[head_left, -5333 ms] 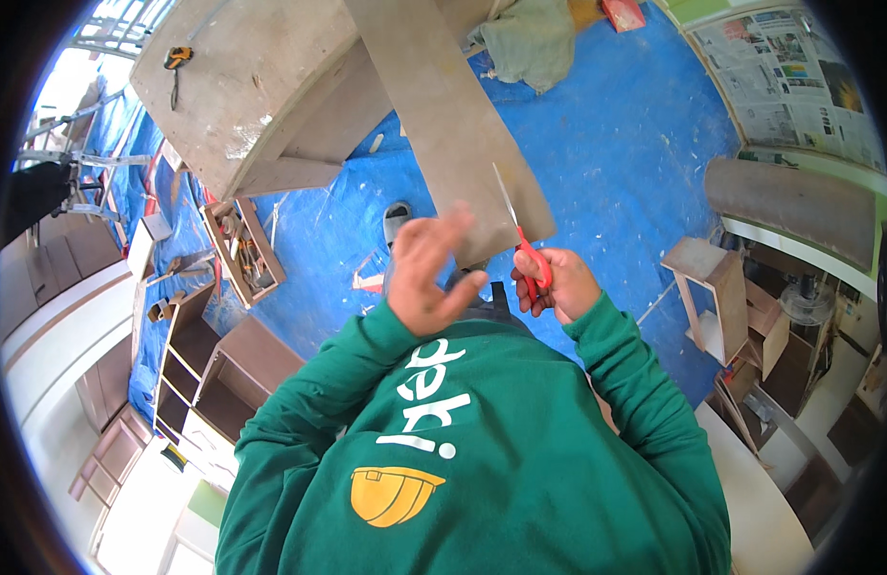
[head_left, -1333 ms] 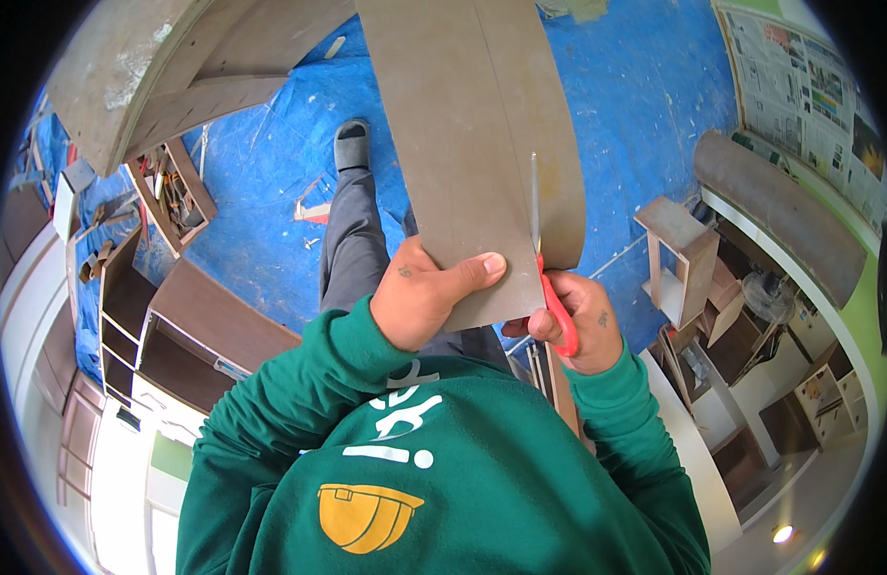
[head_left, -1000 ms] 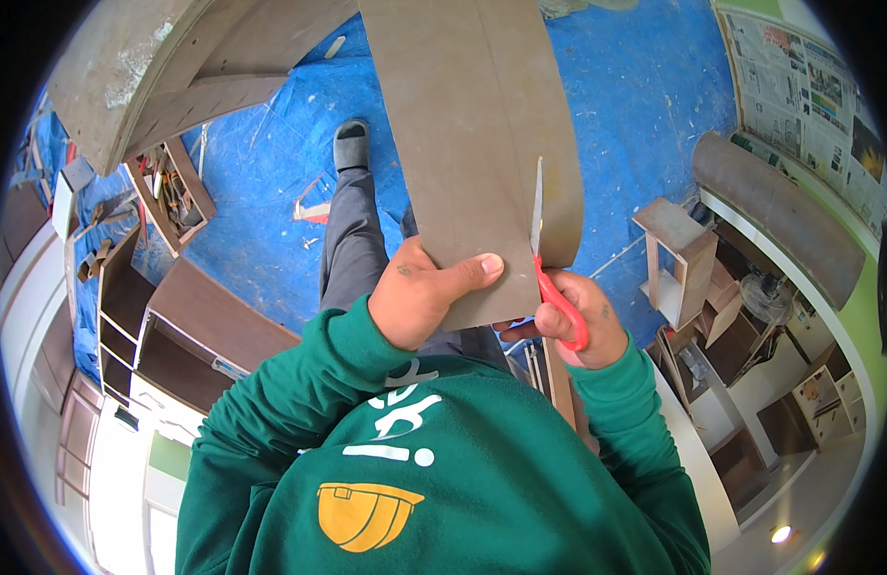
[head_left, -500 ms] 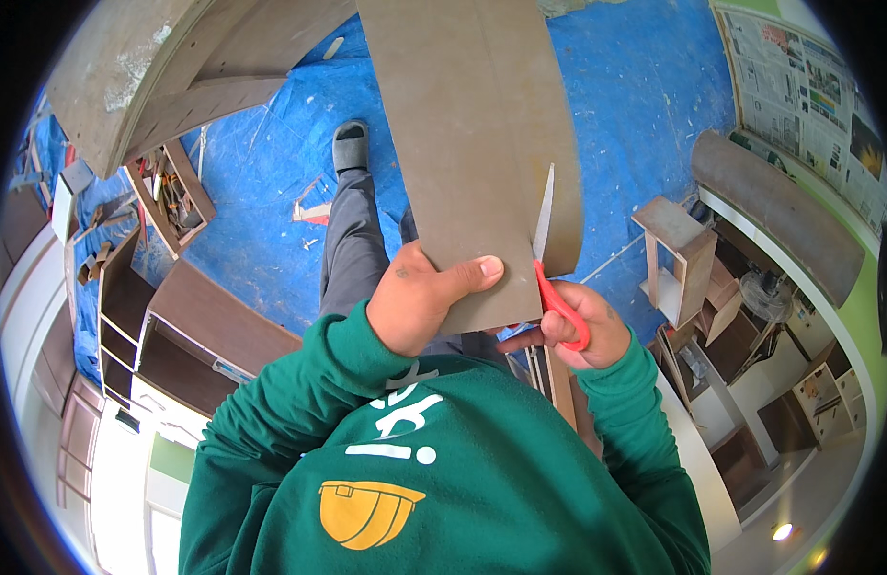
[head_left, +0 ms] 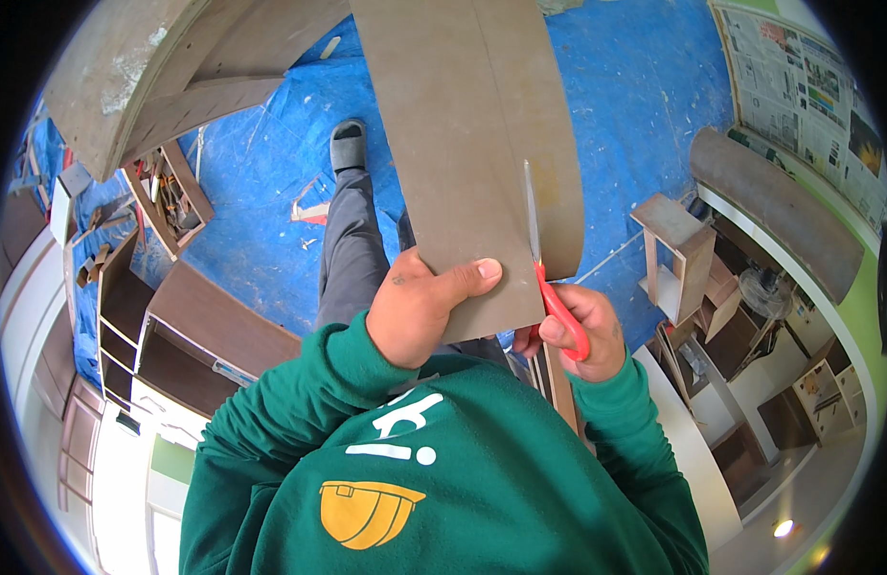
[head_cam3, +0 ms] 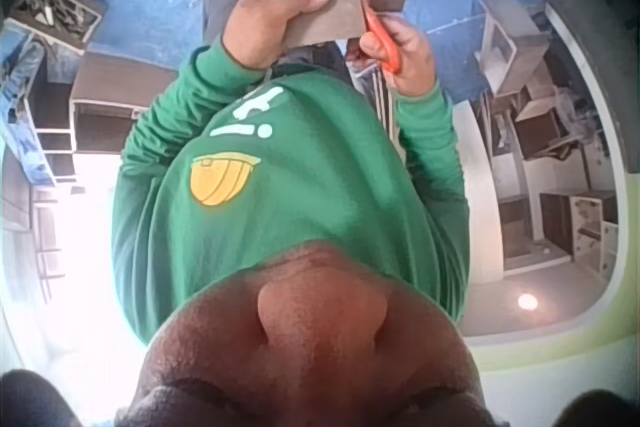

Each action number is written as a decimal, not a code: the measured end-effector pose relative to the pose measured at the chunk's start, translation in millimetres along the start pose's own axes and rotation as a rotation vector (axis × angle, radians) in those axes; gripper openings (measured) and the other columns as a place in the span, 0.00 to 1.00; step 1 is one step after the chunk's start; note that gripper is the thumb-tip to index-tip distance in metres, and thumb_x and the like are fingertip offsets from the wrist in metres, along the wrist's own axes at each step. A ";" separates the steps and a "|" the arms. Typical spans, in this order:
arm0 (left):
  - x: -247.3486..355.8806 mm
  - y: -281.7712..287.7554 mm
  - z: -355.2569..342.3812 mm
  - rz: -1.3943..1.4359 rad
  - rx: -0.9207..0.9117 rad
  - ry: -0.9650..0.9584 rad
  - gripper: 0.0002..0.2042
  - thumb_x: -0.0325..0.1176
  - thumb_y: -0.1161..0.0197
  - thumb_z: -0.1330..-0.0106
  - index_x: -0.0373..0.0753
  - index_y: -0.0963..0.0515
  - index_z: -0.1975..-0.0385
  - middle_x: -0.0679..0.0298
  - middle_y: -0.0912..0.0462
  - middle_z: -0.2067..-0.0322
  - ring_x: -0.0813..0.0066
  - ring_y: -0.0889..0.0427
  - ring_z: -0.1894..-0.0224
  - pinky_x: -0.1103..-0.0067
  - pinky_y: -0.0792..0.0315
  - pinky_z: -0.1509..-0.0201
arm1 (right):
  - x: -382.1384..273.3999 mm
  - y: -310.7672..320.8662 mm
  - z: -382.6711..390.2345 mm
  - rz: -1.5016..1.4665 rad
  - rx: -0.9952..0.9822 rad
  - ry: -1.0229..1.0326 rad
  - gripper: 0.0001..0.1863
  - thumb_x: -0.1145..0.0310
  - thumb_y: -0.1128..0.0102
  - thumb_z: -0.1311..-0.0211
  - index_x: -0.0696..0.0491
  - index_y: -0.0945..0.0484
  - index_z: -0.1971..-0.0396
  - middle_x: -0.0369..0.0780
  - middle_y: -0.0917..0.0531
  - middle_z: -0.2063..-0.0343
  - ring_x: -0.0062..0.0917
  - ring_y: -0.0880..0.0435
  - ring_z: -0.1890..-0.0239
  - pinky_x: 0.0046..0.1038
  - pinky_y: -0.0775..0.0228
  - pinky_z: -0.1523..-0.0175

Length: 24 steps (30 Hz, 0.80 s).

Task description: The person uses red-handled scissors to cut a long strip of brown material. They repeatedly trim the strip while standing in a room with blue floor protection and partially assembled furniture.

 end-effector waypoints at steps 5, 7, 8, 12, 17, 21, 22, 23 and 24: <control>3.6 -6.2 1.8 0.102 -0.049 0.006 0.19 0.31 0.40 0.37 0.30 0.30 0.49 0.54 0.20 0.58 0.66 0.18 0.58 0.71 0.24 0.53 | -2.7 3.3 -6.4 -0.069 -0.128 0.043 0.22 0.60 0.33 0.44 0.63 0.23 0.59 0.41 0.18 0.71 0.25 0.17 0.69 0.25 0.23 0.60; 4.5 -7.2 2.1 0.112 -0.057 -0.001 0.19 0.32 0.40 0.37 0.30 0.30 0.49 0.54 0.20 0.58 0.66 0.19 0.58 0.72 0.24 0.53 | -1.6 6.9 -4.9 0.008 -0.122 0.037 0.21 0.61 0.34 0.43 0.63 0.23 0.58 0.41 0.18 0.71 0.25 0.18 0.69 0.25 0.23 0.61; 6.4 -8.7 2.9 0.121 -0.066 -0.004 0.19 0.32 0.40 0.37 0.30 0.29 0.49 0.55 0.20 0.58 0.66 0.19 0.58 0.72 0.24 0.53 | -1.1 7.9 -4.4 0.046 -0.119 0.033 0.21 0.62 0.34 0.42 0.63 0.23 0.58 0.41 0.18 0.70 0.25 0.18 0.70 0.25 0.23 0.62; 5.8 -8.9 3.8 0.049 -0.030 -0.032 0.18 0.31 0.41 0.36 0.30 0.29 0.49 0.56 0.20 0.58 0.68 0.19 0.58 0.73 0.25 0.53 | -1.2 1.7 2.4 0.023 -0.050 0.023 0.19 0.63 0.34 0.42 0.62 0.23 0.58 0.40 0.18 0.71 0.23 0.18 0.71 0.24 0.24 0.65; 6.6 -9.0 3.0 0.022 -0.049 -0.028 0.17 0.30 0.42 0.35 0.31 0.29 0.49 0.57 0.20 0.57 0.70 0.20 0.58 0.74 0.25 0.53 | 0.0 -2.8 4.7 0.019 0.019 0.034 0.19 0.65 0.33 0.44 0.62 0.23 0.58 0.39 0.19 0.72 0.21 0.19 0.71 0.22 0.25 0.66; 2.6 -3.9 2.3 -0.047 -0.033 -0.007 0.16 0.30 0.42 0.35 0.31 0.29 0.49 0.58 0.20 0.57 0.71 0.20 0.57 0.75 0.26 0.53 | -2.6 0.1 0.9 0.012 -0.028 0.052 0.19 0.66 0.33 0.44 0.62 0.24 0.57 0.38 0.19 0.72 0.20 0.21 0.71 0.22 0.27 0.65; 1.4 -3.1 2.2 -0.043 -0.029 -0.008 0.16 0.30 0.42 0.35 0.31 0.29 0.49 0.58 0.20 0.57 0.71 0.20 0.58 0.75 0.26 0.53 | -2.3 0.6 -0.5 0.014 -0.038 0.063 0.19 0.67 0.33 0.44 0.62 0.24 0.57 0.38 0.19 0.72 0.20 0.21 0.71 0.21 0.28 0.65; 0.5 -2.5 2.1 -0.038 -0.025 -0.010 0.16 0.29 0.43 0.35 0.31 0.29 0.49 0.58 0.20 0.57 0.71 0.20 0.58 0.75 0.26 0.53 | -2.1 0.8 -1.4 0.016 -0.048 0.073 0.19 0.67 0.33 0.44 0.63 0.24 0.56 0.38 0.20 0.72 0.19 0.22 0.71 0.21 0.28 0.64; 0.2 -2.1 2.1 -0.033 -0.021 -0.011 0.16 0.29 0.43 0.35 0.31 0.29 0.49 0.58 0.20 0.57 0.71 0.20 0.58 0.75 0.26 0.53 | -2.8 -0.3 -1.6 0.009 -0.047 0.065 0.19 0.68 0.33 0.44 0.63 0.24 0.56 0.38 0.20 0.72 0.19 0.22 0.72 0.21 0.28 0.64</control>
Point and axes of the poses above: each hand's wrist, its own z-axis away from the middle knuckle, its own y-axis out of the back of the hand, x = y × z, the point moved 1 cm from there along -z, towards the middle knuckle
